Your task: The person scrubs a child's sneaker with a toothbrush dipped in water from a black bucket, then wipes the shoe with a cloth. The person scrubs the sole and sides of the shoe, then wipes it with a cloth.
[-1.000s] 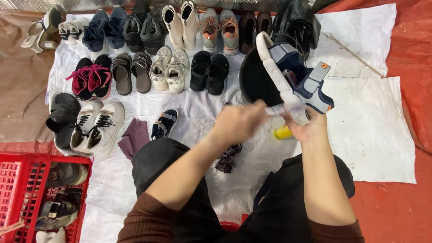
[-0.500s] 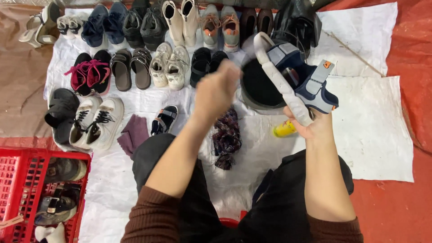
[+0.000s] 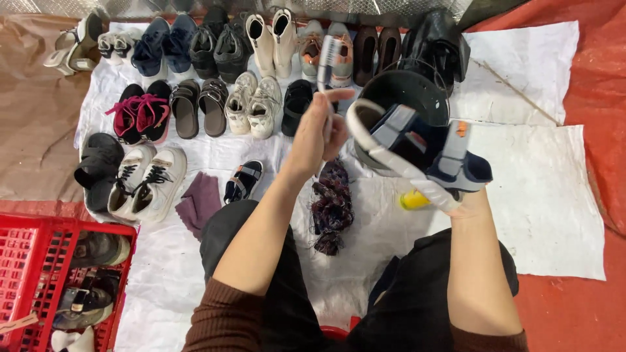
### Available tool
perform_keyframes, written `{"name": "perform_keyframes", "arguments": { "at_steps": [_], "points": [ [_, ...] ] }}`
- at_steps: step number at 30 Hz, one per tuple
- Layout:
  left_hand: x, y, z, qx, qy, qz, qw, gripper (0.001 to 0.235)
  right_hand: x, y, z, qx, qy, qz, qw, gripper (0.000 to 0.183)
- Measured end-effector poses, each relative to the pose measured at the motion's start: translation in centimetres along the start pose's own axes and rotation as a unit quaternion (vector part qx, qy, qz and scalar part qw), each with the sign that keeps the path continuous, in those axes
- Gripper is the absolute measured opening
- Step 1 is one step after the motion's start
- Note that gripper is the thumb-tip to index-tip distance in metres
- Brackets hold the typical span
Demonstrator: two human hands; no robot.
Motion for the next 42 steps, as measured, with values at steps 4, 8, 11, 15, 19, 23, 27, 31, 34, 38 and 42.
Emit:
{"name": "perform_keyframes", "arguments": {
  "at_steps": [4, 8, 11, 15, 19, 23, 27, 31, 34, 38, 42],
  "points": [
    [0.6, -0.7, -1.2, 0.017, 0.128, -0.030, 0.991, 0.055, -0.2, 2.2, 0.0, -0.046, -0.015, 0.026, 0.999, 0.048],
    [1.2, -0.1, -0.3, -0.086, 0.129, -0.043, 0.987, 0.039, -0.8, 12.1, -1.1, -0.148, 0.001, 0.065, 0.987, 0.049],
    [1.6, 1.0, -0.2, -0.166, 0.100, -0.047, 0.980, 0.037, -2.7, 15.6, -1.5, -0.162, 0.003, 0.059, 0.985, 0.067],
    [2.4, 0.8, -0.5, -0.239, 0.077, 0.003, 0.968, 0.040, -7.6, 12.1, 0.8, -0.023, -0.051, -0.002, 0.998, 0.082],
    [2.7, -2.2, -1.8, -0.194, 0.109, 0.024, 0.975, 0.037, -8.9, 12.3, 1.7, -0.090, -0.056, -0.029, 0.994, 0.069],
    [4.3, -2.9, -1.8, -0.099, 0.113, 0.063, 0.987, 0.037, -6.6, 10.2, 1.6, -0.282, -0.001, 0.070, 0.957, 0.047],
    [1.9, -3.2, -2.5, -0.022, 0.006, 0.320, 0.947, 0.043, -6.0, 14.4, 0.4, -0.456, 0.024, 0.129, 0.880, 0.025],
    [1.4, -6.0, -4.3, 0.090, -0.136, 0.608, 0.777, 0.026, -4.8, 18.2, -0.2, -0.457, 0.075, 0.161, 0.871, 0.024],
    [1.1, -7.5, -4.7, 0.136, -0.254, 0.685, 0.669, 0.025, -3.0, 16.1, -0.6, -0.440, 0.105, 0.209, 0.867, 0.026],
    [0.2, -3.9, -2.5, 0.067, -0.243, 0.690, 0.679, 0.025, -2.4, 16.9, -1.0, -0.418, 0.094, 0.191, 0.883, 0.023],
    [0.1, -4.8, -4.2, 0.106, -0.292, 0.610, 0.729, 0.020, -1.8, 13.2, -0.9, -0.381, 0.085, 0.171, 0.905, 0.014]
  ]
}}
Point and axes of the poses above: each hand's wrist, its own z-axis towards the middle knuckle, its own y-axis out of the back of the hand, x = y × z, the point moved 5 cm from there along z, towards the middle knuckle, and after that the axes turned 8 degrees about -y, right-handed, at the moved point
